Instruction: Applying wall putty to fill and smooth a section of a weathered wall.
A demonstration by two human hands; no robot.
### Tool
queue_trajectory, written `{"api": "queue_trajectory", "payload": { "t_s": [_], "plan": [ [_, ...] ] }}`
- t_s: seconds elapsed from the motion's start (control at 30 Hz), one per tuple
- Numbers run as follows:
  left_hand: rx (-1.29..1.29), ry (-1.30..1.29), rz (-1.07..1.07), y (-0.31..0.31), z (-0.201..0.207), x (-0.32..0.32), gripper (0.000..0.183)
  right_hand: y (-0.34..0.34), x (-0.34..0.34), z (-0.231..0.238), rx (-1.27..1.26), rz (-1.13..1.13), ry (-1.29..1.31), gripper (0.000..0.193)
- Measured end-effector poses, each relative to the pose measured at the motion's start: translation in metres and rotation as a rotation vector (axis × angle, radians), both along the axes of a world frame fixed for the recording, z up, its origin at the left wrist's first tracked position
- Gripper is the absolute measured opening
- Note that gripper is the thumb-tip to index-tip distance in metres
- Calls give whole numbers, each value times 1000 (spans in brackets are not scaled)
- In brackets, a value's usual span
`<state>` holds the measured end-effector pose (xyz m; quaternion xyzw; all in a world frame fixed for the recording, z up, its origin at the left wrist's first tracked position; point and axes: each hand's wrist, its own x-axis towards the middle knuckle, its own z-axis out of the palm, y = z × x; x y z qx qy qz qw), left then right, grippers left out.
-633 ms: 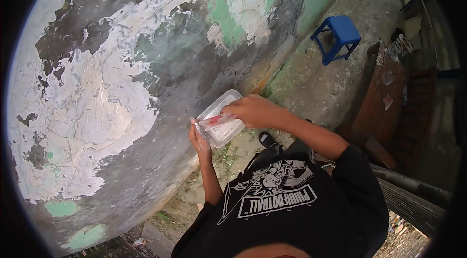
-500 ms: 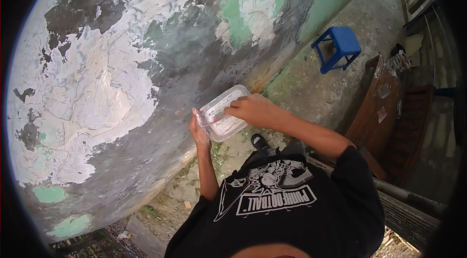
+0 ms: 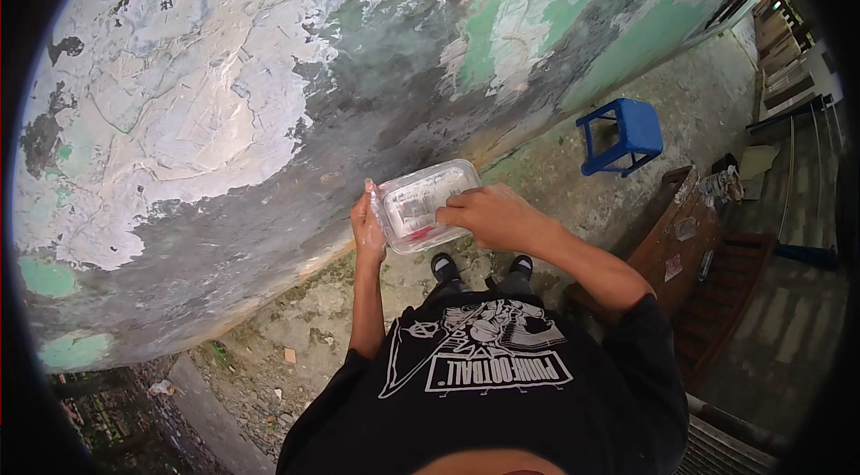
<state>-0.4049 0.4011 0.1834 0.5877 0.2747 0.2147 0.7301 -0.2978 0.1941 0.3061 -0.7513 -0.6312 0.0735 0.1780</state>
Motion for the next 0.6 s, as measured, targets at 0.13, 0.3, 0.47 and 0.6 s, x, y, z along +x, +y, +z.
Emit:
{"api": "queue_trajectory", "payload": {
  "t_s": [0.13, 0.3, 0.47, 0.6],
  "plan": [
    [-118, 22, -41, -11, 15, 4, 47, 7, -7, -19, -30, -41, -57, 35],
    [-92, 25, -28, 1, -7, -1, 49, 11, -2, -5, 74, -131, -31, 28],
    [-23, -27, -68, -7, 19, 4, 52, 15, -14, -18, 144, -137, -204, 20],
    [-182, -4, -14, 1, 29, -2, 52, 13, -24, -26, 111, -93, -125, 21]
  ]
}}
